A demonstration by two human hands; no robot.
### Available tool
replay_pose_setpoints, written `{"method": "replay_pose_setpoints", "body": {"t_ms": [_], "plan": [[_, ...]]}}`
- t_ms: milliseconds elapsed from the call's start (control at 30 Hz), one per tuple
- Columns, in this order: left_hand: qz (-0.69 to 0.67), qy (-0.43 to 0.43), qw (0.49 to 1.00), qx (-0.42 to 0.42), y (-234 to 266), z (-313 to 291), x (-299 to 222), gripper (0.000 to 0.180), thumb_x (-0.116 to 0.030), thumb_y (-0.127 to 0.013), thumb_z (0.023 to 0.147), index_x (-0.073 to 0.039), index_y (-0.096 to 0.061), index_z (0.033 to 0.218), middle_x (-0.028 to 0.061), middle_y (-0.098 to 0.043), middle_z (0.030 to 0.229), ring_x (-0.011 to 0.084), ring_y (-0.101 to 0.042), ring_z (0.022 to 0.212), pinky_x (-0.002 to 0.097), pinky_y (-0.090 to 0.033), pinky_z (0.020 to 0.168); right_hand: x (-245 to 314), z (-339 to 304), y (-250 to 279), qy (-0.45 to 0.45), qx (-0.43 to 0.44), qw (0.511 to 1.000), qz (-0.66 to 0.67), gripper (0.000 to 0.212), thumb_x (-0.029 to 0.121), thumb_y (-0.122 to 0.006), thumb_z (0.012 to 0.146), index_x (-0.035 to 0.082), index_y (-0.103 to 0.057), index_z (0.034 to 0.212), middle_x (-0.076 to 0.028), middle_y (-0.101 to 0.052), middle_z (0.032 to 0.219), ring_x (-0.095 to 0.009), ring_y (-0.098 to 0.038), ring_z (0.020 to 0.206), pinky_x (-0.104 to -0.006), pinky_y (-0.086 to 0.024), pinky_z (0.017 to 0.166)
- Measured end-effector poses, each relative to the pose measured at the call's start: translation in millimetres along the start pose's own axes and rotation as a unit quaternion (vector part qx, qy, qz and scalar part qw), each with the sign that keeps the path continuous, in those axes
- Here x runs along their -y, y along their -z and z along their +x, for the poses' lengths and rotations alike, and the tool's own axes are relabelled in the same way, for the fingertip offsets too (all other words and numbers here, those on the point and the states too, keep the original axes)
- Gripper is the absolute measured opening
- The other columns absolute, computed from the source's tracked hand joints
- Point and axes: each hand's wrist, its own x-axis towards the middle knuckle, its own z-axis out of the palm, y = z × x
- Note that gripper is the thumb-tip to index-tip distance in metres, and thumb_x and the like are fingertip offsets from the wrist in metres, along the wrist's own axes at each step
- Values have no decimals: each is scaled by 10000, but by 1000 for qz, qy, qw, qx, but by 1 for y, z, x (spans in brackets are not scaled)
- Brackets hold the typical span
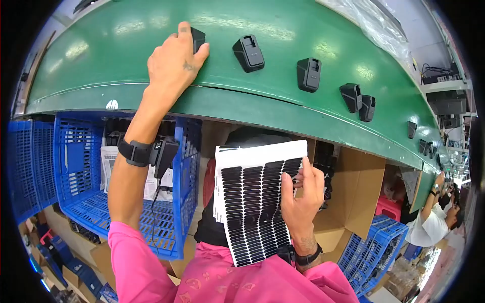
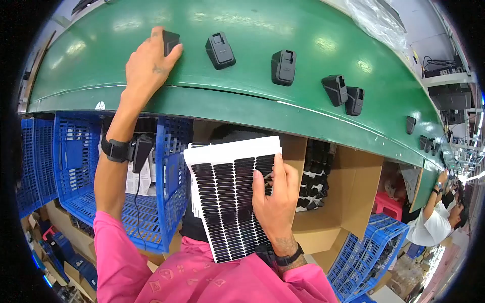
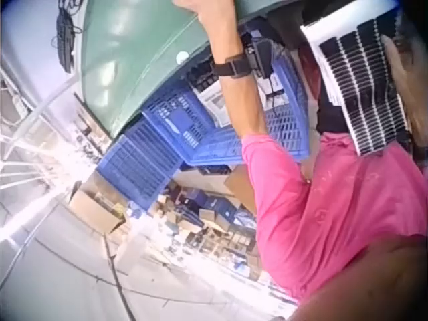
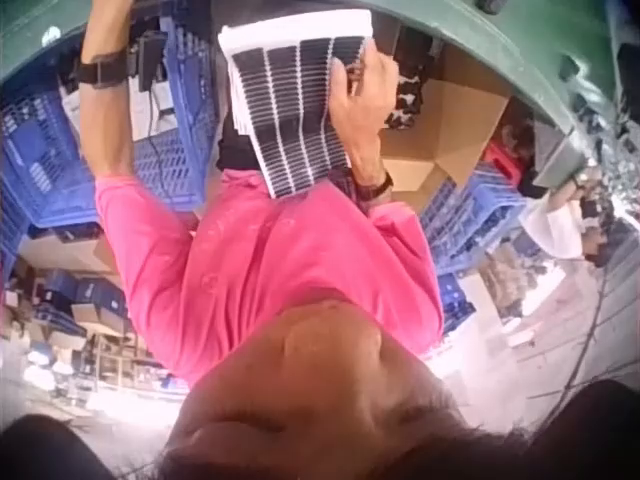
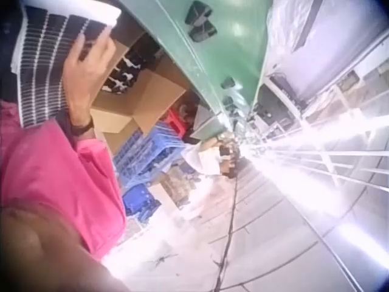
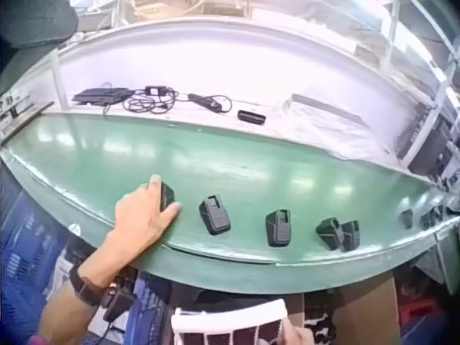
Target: The person picks up a device from a blue crate, peels a sticker from a sheet, and presses it onto the device. After applying the sticker, the person places the device onto a green conveyor belt and repeats the process.
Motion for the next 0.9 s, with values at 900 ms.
{"method": "replay_pose_setpoints", "body": {"t_ms": [900], "plan": [[-780, 192, 513, 303, 48, -221, -128, 496, -93, -442, 906, -43, -274, 1370, 135, -496, 1182, 245, -577, 1072, 386, -460, 945, 15, 4, 67, -143, -47, 903, 403, 64, 6, -523, 910, -20, -483, 867, -39, -503, 675, -53, -417, 474, -189, -354, 423]]}}
